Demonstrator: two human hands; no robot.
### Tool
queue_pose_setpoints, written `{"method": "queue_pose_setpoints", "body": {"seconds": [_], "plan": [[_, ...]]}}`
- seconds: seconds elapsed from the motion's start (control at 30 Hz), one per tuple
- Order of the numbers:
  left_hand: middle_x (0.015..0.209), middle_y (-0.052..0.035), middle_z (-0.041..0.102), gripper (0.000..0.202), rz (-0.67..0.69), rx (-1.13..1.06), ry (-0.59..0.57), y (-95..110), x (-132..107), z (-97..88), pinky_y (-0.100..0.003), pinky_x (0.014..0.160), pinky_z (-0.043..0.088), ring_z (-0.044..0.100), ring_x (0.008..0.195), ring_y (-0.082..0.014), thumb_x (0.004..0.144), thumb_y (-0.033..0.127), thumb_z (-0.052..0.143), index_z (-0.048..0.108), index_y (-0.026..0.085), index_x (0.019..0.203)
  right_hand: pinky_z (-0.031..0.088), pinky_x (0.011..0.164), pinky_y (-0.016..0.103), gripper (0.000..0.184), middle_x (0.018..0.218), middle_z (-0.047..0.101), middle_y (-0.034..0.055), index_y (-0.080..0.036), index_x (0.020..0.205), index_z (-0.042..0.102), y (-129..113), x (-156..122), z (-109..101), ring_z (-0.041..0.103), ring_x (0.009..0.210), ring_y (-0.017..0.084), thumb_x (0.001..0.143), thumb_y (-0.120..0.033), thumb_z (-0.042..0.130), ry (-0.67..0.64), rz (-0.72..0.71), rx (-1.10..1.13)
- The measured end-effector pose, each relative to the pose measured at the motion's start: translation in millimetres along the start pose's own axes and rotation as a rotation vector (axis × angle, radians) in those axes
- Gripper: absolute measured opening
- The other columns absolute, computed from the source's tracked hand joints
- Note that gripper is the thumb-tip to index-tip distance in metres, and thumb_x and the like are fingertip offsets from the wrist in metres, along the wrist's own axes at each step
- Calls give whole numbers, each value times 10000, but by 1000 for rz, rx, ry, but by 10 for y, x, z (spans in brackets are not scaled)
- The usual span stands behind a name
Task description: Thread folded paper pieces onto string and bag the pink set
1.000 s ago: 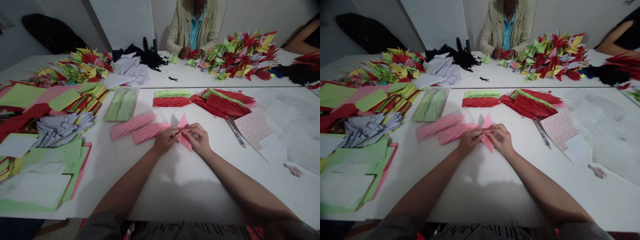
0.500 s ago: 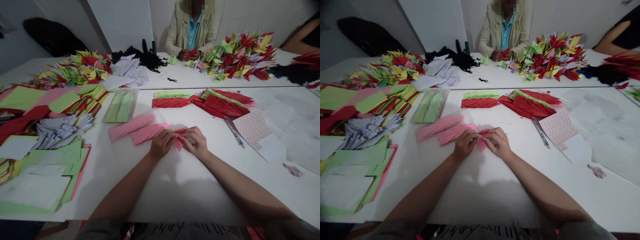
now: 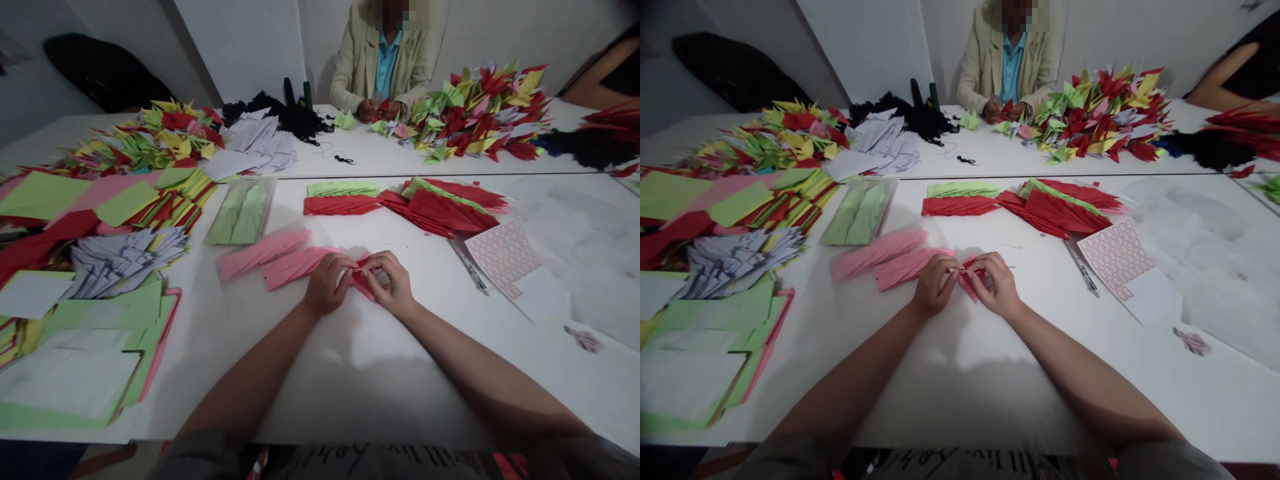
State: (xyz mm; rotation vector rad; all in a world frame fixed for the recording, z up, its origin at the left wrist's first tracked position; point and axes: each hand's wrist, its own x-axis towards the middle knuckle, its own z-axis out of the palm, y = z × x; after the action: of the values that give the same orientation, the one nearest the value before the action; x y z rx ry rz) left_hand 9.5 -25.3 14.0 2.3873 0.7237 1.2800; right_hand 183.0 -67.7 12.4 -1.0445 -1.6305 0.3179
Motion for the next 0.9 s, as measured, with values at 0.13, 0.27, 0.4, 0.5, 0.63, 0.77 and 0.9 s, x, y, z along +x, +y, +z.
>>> {"method": "queue_pose_setpoints", "body": {"seconds": [0.13, 0.27, 0.4, 0.5, 0.63, 0.77, 0.9], "plan": [[908, -60, 652, 81, 13, -29, 14, -18, -1, 1, -341, 829, 493, 580, 881, -179, 895, 212, 576, 581, 189, 973, 514, 757, 399, 66, 870, 651, 56, -239, 913, 623, -5, -2, 2, 610, 841, 215, 872, -190, 606, 5, -13, -5], [905, -63, 659, 68, -30, -28, 22, -35, -6, 18, -330, 817, 492, 585, 895, -177, 929, 196, 523, 586, 189, 954, 516, 760, 405, 86, 885, 655, 59, -245, 936, 633, 7, -5, 14, 611, 858, 220, 882, -193, 590, 11, -5, 3], [895, -66, 661, 126, -43, -26, 29, -29, 0, 20, -337, 817, 492, 585, 884, -179, 955, 197, 464, 590, 185, 957, 517, 751, 414, 75, 867, 669, 53, -250, 929, 636, 30, -9, 23, 614, 843, 226, 876, -209, 601, -10, 16, -11], [895, -67, 660, 118, -17, -48, 22, -14, 6, 11, -342, 817, 495, 588, 887, -183, 945, 198, 480, 592, 186, 979, 510, 741, 412, 73, 845, 670, 44, -251, 900, 627, 45, -18, 23, 612, 817, 222, 859, -190, 620, -8, -15, -32], [882, -59, 659, 63, 20, -35, 37, -5, 2, 12, -330, 814, 496, 587, 874, -178, 907, 224, 567, 588, 187, 954, 503, 725, 411, 98, 840, 661, 46, -249, 908, 616, 50, -29, 21, 605, 802, 222, 843, -178, 636, -5, -61, -70], [892, -65, 669, 89, 23, 24, 24, -9, 2, 30, -339, 832, 496, 596, 882, -180, 939, 206, 501, 589, 190, 936, 505, 736, 416, 78, 847, 658, 48, -248, 899, 607, 37, -21, 17, 604, 808, 222, 850, -189, 623, -20, -49, -85], [895, -66, 678, 135, 14, 32, 20, -8, 15, 26, -348, 831, 493, 597, 873, -181, 955, 200, 464, 598, 188, 943, 504, 742, 420, 68, 846, 662, 50, -245, 890, 610, 16, -4, 11, 605, 815, 225, 850, -191, 621, -17, -35, -76]]}}
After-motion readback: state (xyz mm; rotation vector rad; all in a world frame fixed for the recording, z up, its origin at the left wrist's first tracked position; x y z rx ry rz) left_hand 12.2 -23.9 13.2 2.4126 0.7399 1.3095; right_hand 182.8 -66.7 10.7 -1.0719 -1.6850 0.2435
